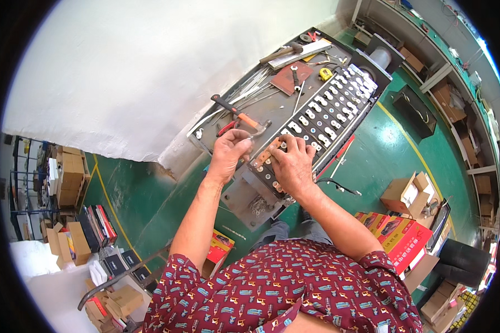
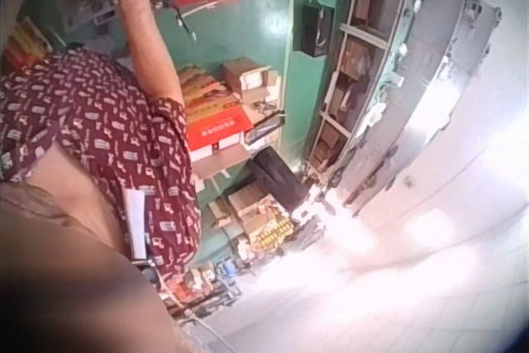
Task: The person uses a cordless drill and pliers to fasten components and connect wires on a large battery pack assembly. They repeatedly drill into terminals, strip wire ends, and attach connectors to the battery cells.
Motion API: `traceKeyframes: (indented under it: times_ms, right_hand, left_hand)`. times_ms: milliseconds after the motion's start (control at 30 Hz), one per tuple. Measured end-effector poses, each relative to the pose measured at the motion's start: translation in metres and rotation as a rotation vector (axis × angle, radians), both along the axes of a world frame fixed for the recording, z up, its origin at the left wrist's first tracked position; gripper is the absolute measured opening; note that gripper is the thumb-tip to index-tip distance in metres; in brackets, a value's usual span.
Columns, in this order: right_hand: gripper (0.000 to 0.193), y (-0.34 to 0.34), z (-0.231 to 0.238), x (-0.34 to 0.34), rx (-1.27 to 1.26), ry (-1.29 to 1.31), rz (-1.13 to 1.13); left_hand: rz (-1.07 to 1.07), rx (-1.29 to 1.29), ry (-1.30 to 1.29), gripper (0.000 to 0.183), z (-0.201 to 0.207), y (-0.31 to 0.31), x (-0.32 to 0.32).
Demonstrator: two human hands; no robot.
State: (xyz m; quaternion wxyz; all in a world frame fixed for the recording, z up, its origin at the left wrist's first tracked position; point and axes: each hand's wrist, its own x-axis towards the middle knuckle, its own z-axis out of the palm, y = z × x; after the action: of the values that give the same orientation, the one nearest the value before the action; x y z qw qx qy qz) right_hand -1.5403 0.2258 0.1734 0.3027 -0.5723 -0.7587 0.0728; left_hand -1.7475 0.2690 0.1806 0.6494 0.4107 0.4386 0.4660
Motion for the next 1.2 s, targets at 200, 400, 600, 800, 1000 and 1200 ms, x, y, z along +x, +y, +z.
traceKeyframes:
  times_ms: [200,400,600,800,1000,1200]
  right_hand:
    - [0.029,-0.001,0.001,-0.004,-0.004,-0.002,-0.038]
    - [0.041,0.002,-0.001,-0.006,-0.022,0.042,-0.079]
    - [0.066,0.004,-0.002,-0.009,-0.092,0.101,-0.144]
    - [0.076,0.003,-0.004,-0.010,-0.107,0.165,-0.187]
    - [0.080,0.003,-0.005,-0.010,-0.121,0.188,-0.208]
    - [0.077,-0.003,0.005,0.000,-0.111,0.201,-0.179]
  left_hand:
    - [-0.285,0.110,0.358,0.022,-0.002,0.030,0.019]
    - [-0.399,0.256,0.479,0.020,-0.010,0.045,0.032]
    - [-0.444,0.328,0.610,0.015,-0.002,0.049,0.041]
    - [-0.480,0.628,0.960,0.011,0.006,0.051,0.049]
    - [-0.566,0.822,1.248,0.013,0.009,0.053,0.058]
    - [-0.501,0.784,1.153,0.013,0.016,0.046,0.059]
